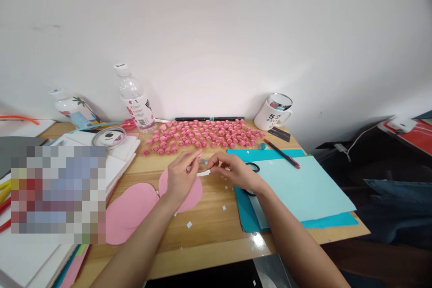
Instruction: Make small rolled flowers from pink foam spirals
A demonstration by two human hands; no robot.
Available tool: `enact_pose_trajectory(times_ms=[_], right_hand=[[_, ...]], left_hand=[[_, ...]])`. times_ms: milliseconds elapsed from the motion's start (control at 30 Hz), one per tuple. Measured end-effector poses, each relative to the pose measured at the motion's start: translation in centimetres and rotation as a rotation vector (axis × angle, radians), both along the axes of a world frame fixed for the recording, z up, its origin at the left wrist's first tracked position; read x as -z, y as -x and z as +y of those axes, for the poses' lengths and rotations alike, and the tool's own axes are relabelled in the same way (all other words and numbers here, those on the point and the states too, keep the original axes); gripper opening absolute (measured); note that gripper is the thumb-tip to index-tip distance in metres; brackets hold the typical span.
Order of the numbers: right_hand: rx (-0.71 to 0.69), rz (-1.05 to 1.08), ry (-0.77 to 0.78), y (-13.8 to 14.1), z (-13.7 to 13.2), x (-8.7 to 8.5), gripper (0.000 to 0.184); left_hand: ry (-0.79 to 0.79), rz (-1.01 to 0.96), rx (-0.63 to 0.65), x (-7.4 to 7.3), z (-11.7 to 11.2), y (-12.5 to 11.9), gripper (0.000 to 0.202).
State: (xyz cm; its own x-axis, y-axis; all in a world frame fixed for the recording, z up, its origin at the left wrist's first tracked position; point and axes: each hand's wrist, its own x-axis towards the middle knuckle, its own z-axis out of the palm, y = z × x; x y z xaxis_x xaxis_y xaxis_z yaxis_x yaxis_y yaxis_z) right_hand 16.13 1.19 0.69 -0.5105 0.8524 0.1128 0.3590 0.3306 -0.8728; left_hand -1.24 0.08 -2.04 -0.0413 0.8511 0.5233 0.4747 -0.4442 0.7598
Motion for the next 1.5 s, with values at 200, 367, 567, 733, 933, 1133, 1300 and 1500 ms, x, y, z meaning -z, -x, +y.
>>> enact_pose_trajectory(times_ms=[200,367,567,733,933,1133,1300,1500], right_hand=[[0.062,0.324,0.138,0.4,0.4,0.4,0.019],[0.087,0.367,0.060,1.6,-0.1,1.2,0.020],[0.097,0.286,-0.055,1.4,-0.3,0.4,0.036],[0.380,0.038,-0.220,-2.5,-0.5,-2.8,0.026],[0.280,-0.729,-0.227,-6.2,-3.2,-2.3,0.039],[0.249,-0.801,-0.237,-6.3,-4.3,0.3,0.042],[0.278,-0.561,-0.145,-7.3,-4.4,-0.8,0.045],[0.165,-0.031,0.231,-6.8,-5.1,-1.4,0.048]], left_hand=[[0.141,-0.307,-0.016,-0.6,-0.5,-0.5,0.020],[0.130,-0.330,-0.118,-0.4,-0.6,-0.6,0.021],[0.076,-0.371,-0.261,-0.2,0.0,-0.1,0.024],[0.072,-0.414,-0.358,-0.2,0.4,0.4,0.027],[0.060,-0.413,-0.347,-0.2,0.3,0.1,0.027],[0.062,-0.420,-0.335,-0.6,0.1,-0.1,0.026],[0.082,-0.422,-0.356,-0.6,0.2,0.0,0.027],[0.080,-0.422,-0.353,-0.5,0.2,0.0,0.028]])
